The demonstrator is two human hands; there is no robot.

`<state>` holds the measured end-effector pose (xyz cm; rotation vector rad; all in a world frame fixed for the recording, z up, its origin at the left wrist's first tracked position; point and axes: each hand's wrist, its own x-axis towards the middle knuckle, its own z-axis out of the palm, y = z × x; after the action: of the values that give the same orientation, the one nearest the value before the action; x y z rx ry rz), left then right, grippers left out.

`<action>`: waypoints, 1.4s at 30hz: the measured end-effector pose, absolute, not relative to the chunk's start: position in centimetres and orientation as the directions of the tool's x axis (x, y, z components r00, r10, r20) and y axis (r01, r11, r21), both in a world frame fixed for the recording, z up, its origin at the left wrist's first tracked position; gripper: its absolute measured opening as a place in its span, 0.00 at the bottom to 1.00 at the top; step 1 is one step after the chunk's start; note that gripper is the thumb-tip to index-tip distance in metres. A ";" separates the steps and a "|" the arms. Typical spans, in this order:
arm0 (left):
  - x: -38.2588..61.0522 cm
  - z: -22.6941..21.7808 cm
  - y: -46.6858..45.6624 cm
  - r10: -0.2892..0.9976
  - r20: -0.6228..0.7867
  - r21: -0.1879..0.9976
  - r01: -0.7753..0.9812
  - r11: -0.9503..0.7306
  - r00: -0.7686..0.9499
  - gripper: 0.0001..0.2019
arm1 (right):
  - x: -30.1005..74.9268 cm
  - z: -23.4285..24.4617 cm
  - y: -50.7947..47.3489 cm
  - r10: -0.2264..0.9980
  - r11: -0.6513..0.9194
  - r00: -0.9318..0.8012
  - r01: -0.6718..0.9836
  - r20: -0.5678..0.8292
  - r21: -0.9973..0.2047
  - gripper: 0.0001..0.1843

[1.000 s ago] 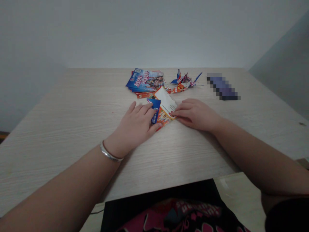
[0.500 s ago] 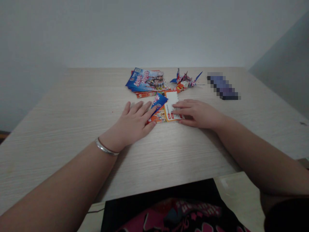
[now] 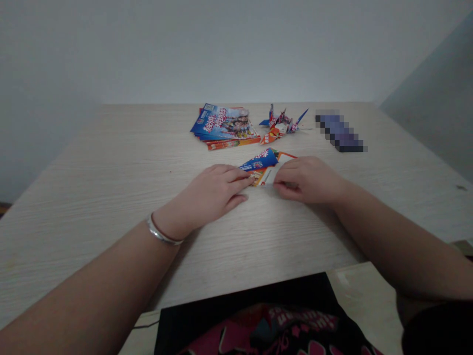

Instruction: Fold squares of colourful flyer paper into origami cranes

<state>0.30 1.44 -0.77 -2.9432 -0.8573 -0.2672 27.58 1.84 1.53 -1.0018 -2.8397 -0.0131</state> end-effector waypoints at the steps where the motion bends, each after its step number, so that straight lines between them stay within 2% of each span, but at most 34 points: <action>1: 0.3 -0.8 1.4 0.530 0.182 0.012 0.537 -0.843 0.828 0.24 | 27.6 1.5 1.9 0.659 0.752 -0.740 0.654 0.136 -0.082 0.15; 5: 0.2 -0.8 1.2 0.558 0.153 0.129 0.544 -0.829 0.816 0.27 | 28.0 1.1 2.5 0.812 0.582 -0.557 0.753 0.173 -0.307 0.13; 8: 0.2 -0.8 1.1 0.543 0.149 0.176 0.518 -0.837 0.826 0.27 | 28.3 0.4 3.2 0.897 0.422 -0.430 0.775 0.097 -0.470 0.12; 11: 0.2 -0.9 1.1 0.533 0.164 0.208 0.500 -0.841 0.830 0.28 | 28.6 0.0 3.7 0.936 0.296 -0.353 0.788 -0.002 -0.540 0.12; 13: 0.2 -0.9 1.0 0.542 0.167 0.207 0.508 -0.836 0.824 0.27 | 28.6 -0.1 3.8 0.937 0.294 -0.348 0.786 0.003 -0.543 0.11; 16: 0.3 -0.8 0.9 0.570 0.163 0.163 0.548 -0.820 0.805 0.26 | 28.6 0.2 3.9 0.935 0.315 -0.353 0.805 0.020 -0.504 0.11; 20: 0.5 -0.6 0.7 0.579 0.155 0.091 0.572 -0.815 0.800 0.29 | 28.6 0.8 4.1 0.934 0.325 -0.356 0.876 -0.023 -0.357 0.10; 25: 1.0 -0.1 0.5 0.612 0.139 0.083 0.606 -0.791 0.779 0.24 | 28.8 0.9 4.5 0.920 0.379 -0.393 0.885 0.002 -0.271 0.10; 28: 1.2 0.1 0.2 0.645 0.119 0.070 0.641 -0.764 0.755 0.24 | 28.9 1.1 4.6 0.927 0.372 -0.376 0.919 -0.008 -0.130 0.12; 31: 1.5 0.1 -0.1 0.636 0.129 0.049 0.636 -0.770 0.761 0.25 | 28.5 1.4 4.2 0.895 0.419 -0.424 0.905 0.139 0.070 0.11; 33: 1.7 0.0 -0.3 0.621 0.135 0.024 0.624 -0.781 0.772 0.26 | 27.9 1.5 3.7 0.806 0.504 -0.525 0.851 0.273 0.148 0.11; 35: 1.8 -0.1 -0.4 0.612 0.142 -0.002 0.618 -0.786 0.778 0.26 | 27.0 1.3 3.2 0.719 0.598 -0.607 0.789 0.337 0.144 0.13; 37: 1.8 -0.1 -0.5 0.603 0.142 -0.012 0.611 -0.792 0.785 0.26 | 26.3 1.0 2.8 0.674 0.655 -0.661 0.741 0.331 0.148 0.15; 40: 1.7 -0.2 -0.3 0.591 0.139 -0.004 0.597 -0.802 0.795 0.26 | 25.8 0.3 2.9 0.669 0.661 -0.674 0.732 0.314 0.162 0.18; 42: 1.4 -0.4 -0.1 0.579 0.140 0.006 0.584 -0.811 0.803 0.26 | 25.9 -0.1 3.3 0.692 0.664 -0.658 0.742 0.298 0.096 0.17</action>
<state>1.41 -0.11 -0.39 -2.9470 -0.9515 -0.2106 25.91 3.29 -0.09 -1.1596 -2.6449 -0.3077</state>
